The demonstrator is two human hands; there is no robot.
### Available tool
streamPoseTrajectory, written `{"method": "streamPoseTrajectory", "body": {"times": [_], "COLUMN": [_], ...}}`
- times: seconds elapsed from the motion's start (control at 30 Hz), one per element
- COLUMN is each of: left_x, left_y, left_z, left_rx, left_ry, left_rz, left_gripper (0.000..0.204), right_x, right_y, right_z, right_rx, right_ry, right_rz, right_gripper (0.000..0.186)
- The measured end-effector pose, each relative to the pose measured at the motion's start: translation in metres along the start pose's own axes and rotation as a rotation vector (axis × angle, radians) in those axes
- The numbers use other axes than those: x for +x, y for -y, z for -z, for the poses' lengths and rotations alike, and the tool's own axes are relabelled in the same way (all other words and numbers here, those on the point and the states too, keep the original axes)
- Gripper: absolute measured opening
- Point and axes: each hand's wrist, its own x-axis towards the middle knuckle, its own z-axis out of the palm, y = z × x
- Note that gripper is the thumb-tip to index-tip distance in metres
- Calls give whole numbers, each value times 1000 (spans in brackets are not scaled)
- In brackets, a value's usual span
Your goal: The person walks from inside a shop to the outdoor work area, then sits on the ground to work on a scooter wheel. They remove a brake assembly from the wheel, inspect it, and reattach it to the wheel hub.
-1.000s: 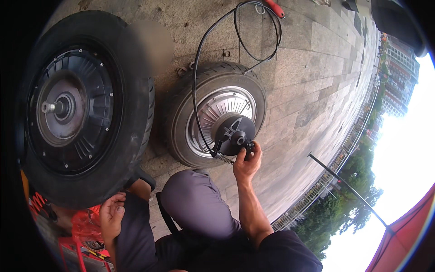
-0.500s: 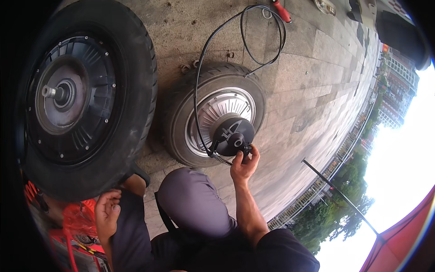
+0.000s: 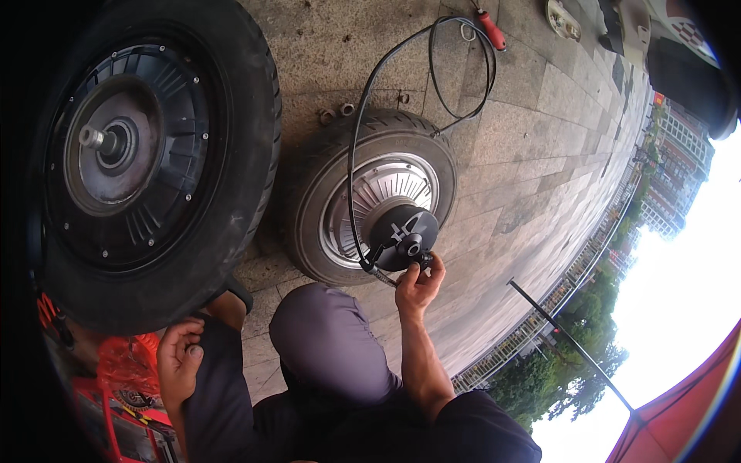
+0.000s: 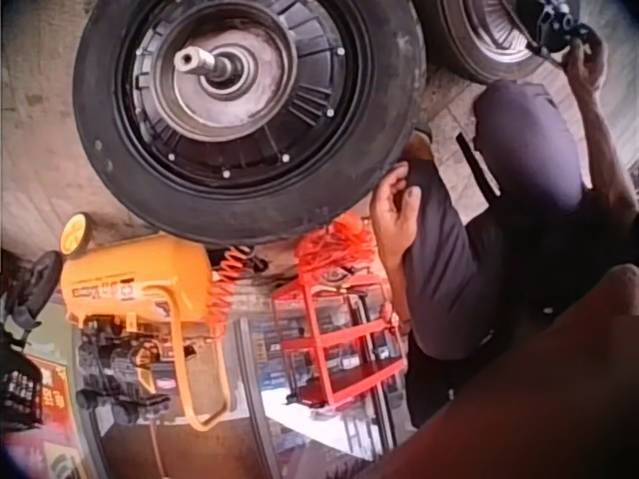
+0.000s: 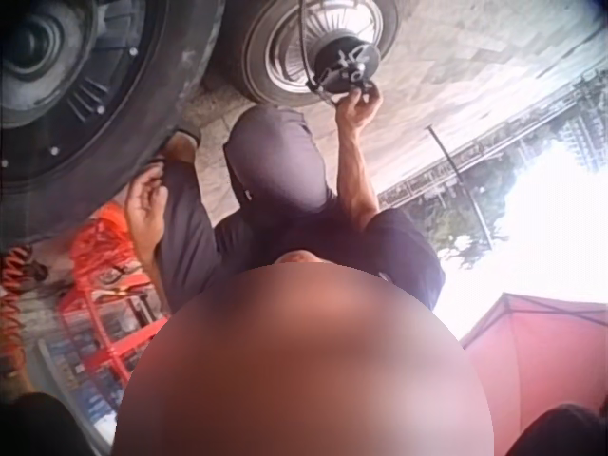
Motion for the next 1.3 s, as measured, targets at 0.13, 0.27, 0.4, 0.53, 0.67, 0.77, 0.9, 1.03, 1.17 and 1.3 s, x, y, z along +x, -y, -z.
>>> {"method": "streamPoseTrajectory", "body": {"times": [0.13,0.27,0.4,0.53,0.67,0.77,0.9,1.03,1.17,1.3], "left_x": [0,1,0,1,1,0,-1,0,-4,-6], "left_y": [0,1,2,4,6,7,9,11,14,18], "left_z": [0,0,1,1,2,2,3,2,0,-2], "left_rx": [-7,-11,6,1,-11,-29,-48,-98,-164,-162], "left_ry": [0,4,6,29,36,42,39,47,21,31], "left_rz": [16,5,-29,-35,-45,-49,-73,-61,-72,-76], "left_gripper": [43,43,41,42,43,43,41,40,40,39], "right_x": [2,7,9,7,25,47,69,78,72,73], "right_y": [-3,-20,-29,-4,42,70,83,82,76,75], "right_z": [-5,-12,-19,-16,-21,-21,-31,-28,-18,-20], "right_rx": [-10,-27,-56,-156,-644,-826,-792,-793,-635,-625], "right_ry": [12,4,-11,31,200,460,658,716,655,627], "right_rz": [-13,47,125,-61,381,489,459,416,443,505], "right_gripper": [42,39,42,63,99,116,123,124,104,97]}}
